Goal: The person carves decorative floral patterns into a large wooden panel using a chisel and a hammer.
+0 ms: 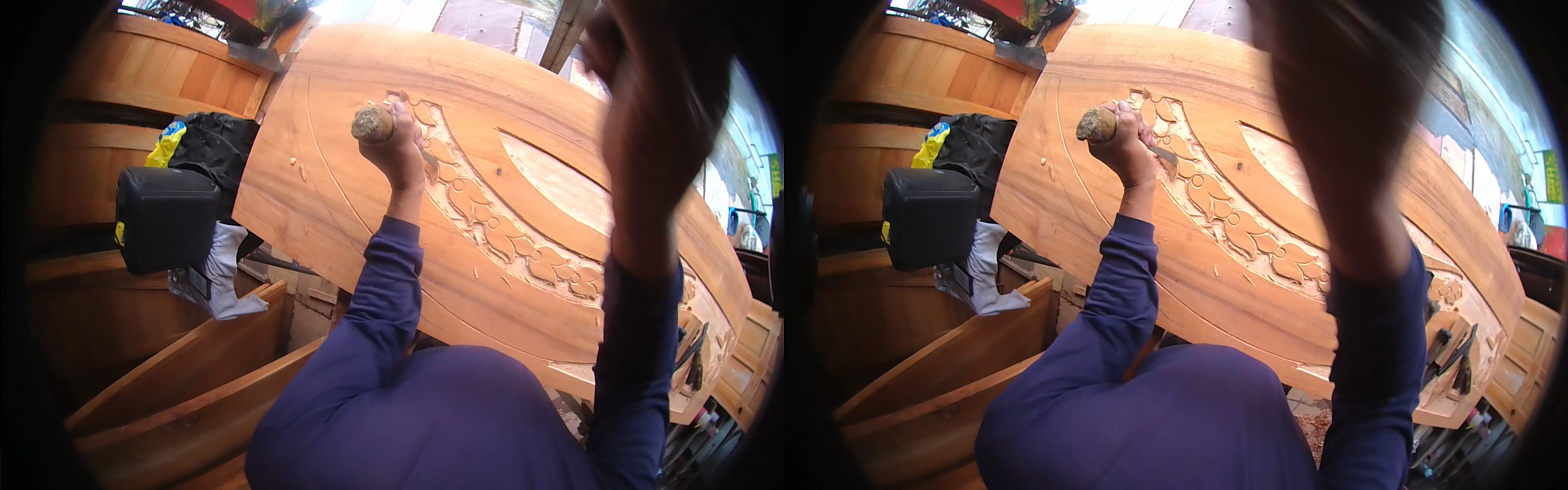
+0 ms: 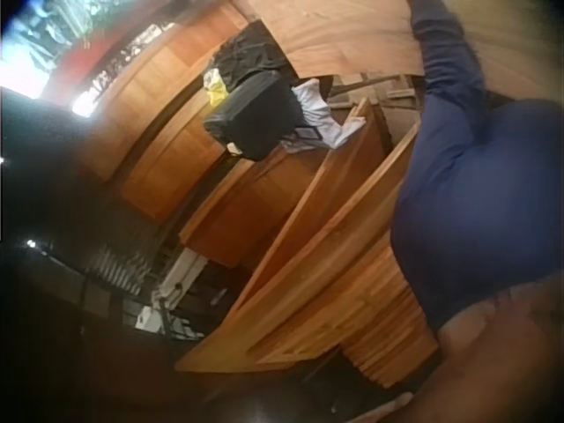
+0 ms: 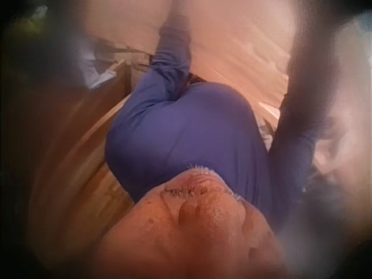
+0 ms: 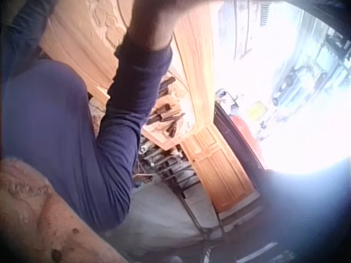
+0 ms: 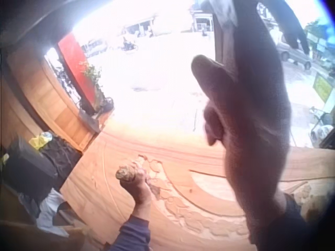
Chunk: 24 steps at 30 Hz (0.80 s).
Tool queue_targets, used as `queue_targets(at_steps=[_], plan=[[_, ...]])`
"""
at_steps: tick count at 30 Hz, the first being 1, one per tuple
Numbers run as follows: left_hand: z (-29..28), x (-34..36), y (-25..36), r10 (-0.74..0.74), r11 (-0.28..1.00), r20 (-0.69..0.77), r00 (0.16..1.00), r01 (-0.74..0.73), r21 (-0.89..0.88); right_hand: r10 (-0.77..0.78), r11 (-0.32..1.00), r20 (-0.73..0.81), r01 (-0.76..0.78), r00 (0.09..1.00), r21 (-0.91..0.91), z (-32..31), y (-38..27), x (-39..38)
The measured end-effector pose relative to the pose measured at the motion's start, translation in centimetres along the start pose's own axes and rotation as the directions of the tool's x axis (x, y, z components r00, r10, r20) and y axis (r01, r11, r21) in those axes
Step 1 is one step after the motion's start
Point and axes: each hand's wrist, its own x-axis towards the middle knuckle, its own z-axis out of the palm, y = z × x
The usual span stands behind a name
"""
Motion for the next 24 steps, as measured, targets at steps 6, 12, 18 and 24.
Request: queue_targets(at_steps=[6,12,18,24], plan=[[-0.6,-1.7,-1.5,0.157,0.938,0.078,0.984,-0.174,0.299,-0.187,0.922,0.595,-0.069,0.782,0.380,9.2,-6.7,-1.0],[-1.3,-1.0,-2.4,0.052,0.983,0.135,0.989,-0.075,0.169,-0.219,0.955,0.490,0.083,0.844,0.284,8.1,-7.6,-3.8],[1.0,1.1,-0.7,-0.124,0.991,0.099,0.987,0.118,0.068,0.145,0.879,0.372,-0.292,0.917,0.377,5.5,-5.5,-4.5],[-2.0,-2.1,-0.8,0.103,0.990,0.127,0.987,-0.114,0.084,0.195,0.523,0.352,-0.400,0.916,0.752,3.3,-5.8,-0.1]])
